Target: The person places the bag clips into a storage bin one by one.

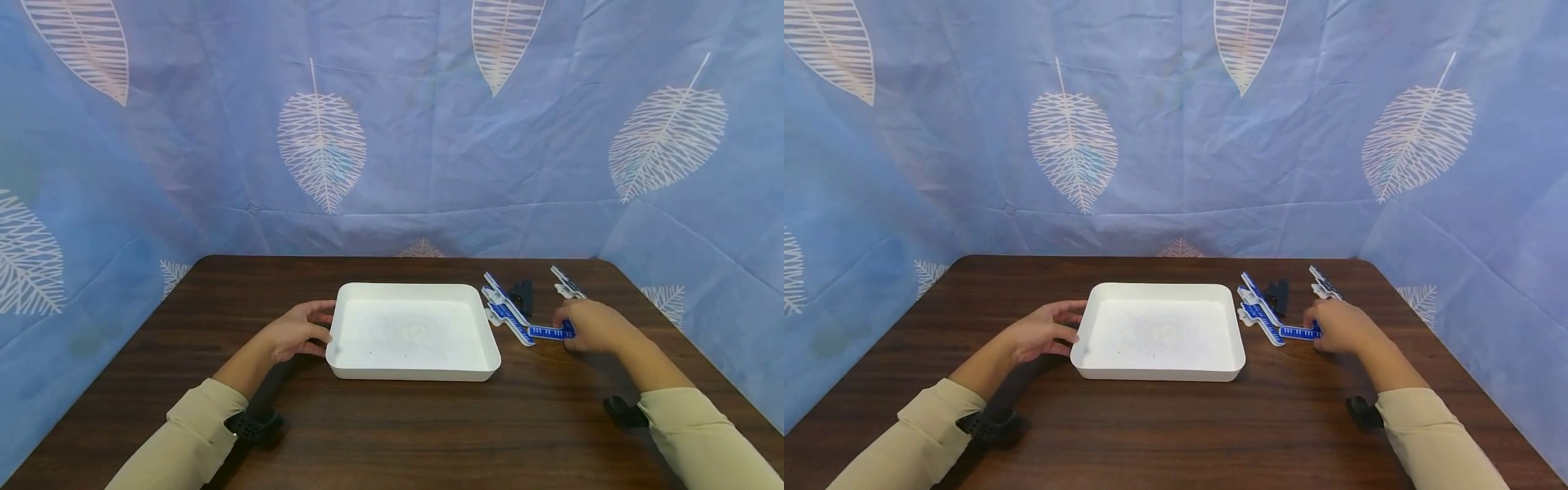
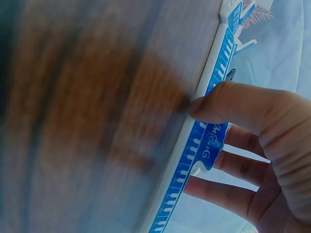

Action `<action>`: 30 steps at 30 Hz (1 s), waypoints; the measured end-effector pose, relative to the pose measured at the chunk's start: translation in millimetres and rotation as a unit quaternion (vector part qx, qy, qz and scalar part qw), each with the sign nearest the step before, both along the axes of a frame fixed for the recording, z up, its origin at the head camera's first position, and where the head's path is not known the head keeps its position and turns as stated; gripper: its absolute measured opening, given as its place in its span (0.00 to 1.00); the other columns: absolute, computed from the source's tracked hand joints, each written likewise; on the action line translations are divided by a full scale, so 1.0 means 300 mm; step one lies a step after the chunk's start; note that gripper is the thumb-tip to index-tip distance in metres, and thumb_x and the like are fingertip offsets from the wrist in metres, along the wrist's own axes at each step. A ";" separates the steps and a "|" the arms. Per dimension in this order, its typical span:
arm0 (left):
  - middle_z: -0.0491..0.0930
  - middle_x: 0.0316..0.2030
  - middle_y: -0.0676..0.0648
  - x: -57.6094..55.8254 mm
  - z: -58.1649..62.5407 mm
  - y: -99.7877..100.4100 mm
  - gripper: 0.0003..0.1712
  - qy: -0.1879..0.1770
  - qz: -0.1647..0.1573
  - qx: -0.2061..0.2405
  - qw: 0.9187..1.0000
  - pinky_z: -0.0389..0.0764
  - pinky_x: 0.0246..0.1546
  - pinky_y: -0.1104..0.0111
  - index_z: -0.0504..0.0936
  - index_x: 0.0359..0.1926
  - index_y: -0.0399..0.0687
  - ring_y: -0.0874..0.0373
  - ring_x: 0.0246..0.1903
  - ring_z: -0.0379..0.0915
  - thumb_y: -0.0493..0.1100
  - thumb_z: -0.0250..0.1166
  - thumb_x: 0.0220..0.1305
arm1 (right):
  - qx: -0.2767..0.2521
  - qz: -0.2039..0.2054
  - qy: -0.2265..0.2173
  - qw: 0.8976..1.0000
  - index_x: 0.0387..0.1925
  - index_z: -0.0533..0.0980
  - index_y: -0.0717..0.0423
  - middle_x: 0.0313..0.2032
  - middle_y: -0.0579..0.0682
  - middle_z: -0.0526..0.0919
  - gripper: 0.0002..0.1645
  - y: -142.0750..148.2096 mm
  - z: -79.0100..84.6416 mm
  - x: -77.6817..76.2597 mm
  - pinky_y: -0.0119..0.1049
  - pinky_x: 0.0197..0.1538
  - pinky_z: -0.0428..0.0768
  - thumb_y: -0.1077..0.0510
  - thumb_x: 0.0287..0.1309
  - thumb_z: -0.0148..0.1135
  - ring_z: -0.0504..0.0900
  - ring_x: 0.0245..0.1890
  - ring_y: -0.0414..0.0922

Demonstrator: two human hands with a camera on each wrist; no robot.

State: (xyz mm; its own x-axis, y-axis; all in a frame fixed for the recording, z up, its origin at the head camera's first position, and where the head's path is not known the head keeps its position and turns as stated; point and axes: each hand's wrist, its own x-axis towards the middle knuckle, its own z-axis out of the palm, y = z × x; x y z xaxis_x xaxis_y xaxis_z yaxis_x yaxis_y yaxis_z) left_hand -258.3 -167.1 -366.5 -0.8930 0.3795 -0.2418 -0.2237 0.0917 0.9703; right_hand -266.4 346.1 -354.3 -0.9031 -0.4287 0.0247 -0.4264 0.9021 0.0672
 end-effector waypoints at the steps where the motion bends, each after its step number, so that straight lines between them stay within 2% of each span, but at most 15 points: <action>1: 0.59 0.57 0.34 0.000 0.000 0.000 0.44 0.000 0.000 0.000 1.000 0.77 0.36 0.52 0.54 0.65 0.45 0.42 0.44 0.70 0.25 0.59 0.46 | 0.005 0.000 0.007 1.000 0.26 0.78 0.50 0.27 0.45 0.74 0.13 0.001 0.000 0.001 0.45 0.30 0.75 0.57 0.32 0.71 0.70 0.24 0.41; 6: 0.59 0.57 0.34 0.001 0.000 0.001 0.43 0.002 0.001 0.001 1.000 0.77 0.36 0.52 0.55 0.64 0.45 0.42 0.45 0.70 0.25 0.59 0.45 | 0.032 0.010 0.039 0.999 0.26 0.79 0.52 0.26 0.47 0.74 0.13 0.011 0.009 0.005 0.47 0.28 0.75 0.58 0.31 0.70 0.73 0.25 0.45; 13: 0.60 0.57 0.35 0.003 -0.001 0.001 0.43 0.002 0.007 -0.001 1.000 0.77 0.36 0.52 0.55 0.64 0.45 0.42 0.45 0.70 0.25 0.59 0.45 | 0.033 0.001 0.047 0.998 0.27 0.80 0.51 0.29 0.48 0.76 0.13 0.023 0.035 0.016 0.51 0.32 0.75 0.58 0.31 0.70 0.75 0.31 0.50; 23: 0.59 0.58 0.34 0.009 0.004 0.002 0.44 0.001 0.002 0.003 1.000 0.77 0.35 0.52 0.54 0.65 0.44 0.42 0.45 0.70 0.25 0.59 0.45 | -0.002 0.018 0.065 0.998 0.28 0.80 0.53 0.29 0.48 0.78 0.12 -0.017 0.077 0.033 0.47 0.31 0.76 0.57 0.34 0.69 0.75 0.27 0.44; 30: 0.59 0.57 0.34 0.004 0.000 0.002 0.43 0.000 0.003 0.003 1.000 0.77 0.35 0.52 0.55 0.65 0.45 0.42 0.44 0.70 0.25 0.59 0.45 | -0.023 0.054 0.089 0.994 0.28 0.80 0.52 0.29 0.46 0.79 0.12 -0.075 0.107 0.040 0.44 0.31 0.77 0.57 0.34 0.70 0.75 0.26 0.42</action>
